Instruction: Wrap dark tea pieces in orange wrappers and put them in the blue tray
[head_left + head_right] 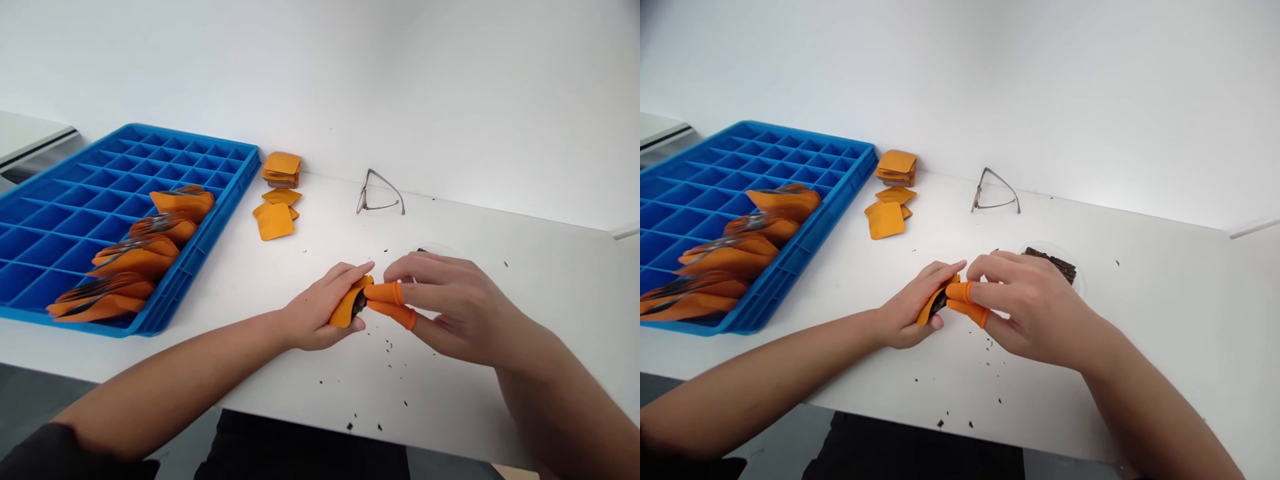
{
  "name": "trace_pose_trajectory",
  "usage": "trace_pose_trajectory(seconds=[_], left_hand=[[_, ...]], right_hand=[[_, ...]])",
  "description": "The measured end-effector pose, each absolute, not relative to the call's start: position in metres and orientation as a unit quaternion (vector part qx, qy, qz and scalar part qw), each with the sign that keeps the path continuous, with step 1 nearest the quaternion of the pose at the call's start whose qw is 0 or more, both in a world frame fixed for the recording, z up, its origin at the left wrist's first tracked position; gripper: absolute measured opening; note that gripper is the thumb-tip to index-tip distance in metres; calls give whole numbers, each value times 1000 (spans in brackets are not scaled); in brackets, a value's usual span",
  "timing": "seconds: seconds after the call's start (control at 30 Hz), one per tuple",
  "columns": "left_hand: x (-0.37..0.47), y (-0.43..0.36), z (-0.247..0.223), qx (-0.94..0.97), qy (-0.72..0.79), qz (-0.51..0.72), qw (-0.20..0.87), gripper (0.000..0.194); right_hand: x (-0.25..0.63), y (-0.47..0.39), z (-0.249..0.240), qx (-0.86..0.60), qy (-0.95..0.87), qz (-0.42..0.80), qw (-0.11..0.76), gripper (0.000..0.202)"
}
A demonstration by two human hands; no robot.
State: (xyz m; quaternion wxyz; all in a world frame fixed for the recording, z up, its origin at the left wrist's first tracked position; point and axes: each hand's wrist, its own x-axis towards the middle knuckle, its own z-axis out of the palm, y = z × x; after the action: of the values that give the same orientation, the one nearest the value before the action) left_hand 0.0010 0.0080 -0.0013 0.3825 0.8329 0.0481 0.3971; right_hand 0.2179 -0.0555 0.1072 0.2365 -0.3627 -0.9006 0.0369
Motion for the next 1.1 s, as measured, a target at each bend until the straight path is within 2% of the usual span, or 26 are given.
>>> trace_pose_trajectory(seconds=[0.1,0.23,0.4,0.47,0.6,0.77,0.93,1.1], left_hand=[[1,8,-2,835,43,386,389,76],[0,7,-4,841,54,357,403,75],[-1,6,-2,842,75,332,419,73],[-2,5,0,842,82,329,421,70],[-2,5,0,840,86,331,420,69],[-2,4,-1,842,75,328,421,72],[-3,4,0,840,76,325,427,67],[-3,3,-2,836,92,313,441,70]], right_hand=[[215,-55,106,-347,-904,66,242,3],[209,-54,101,-378,-899,81,206,22],[212,-56,106,-408,-893,119,147,31],[215,-58,109,-411,-889,136,148,29],[219,-59,112,-404,-881,199,143,11],[219,-58,110,-418,-869,239,113,12],[216,-57,109,-433,-851,290,65,15],[215,-57,106,-423,-866,249,97,15]])
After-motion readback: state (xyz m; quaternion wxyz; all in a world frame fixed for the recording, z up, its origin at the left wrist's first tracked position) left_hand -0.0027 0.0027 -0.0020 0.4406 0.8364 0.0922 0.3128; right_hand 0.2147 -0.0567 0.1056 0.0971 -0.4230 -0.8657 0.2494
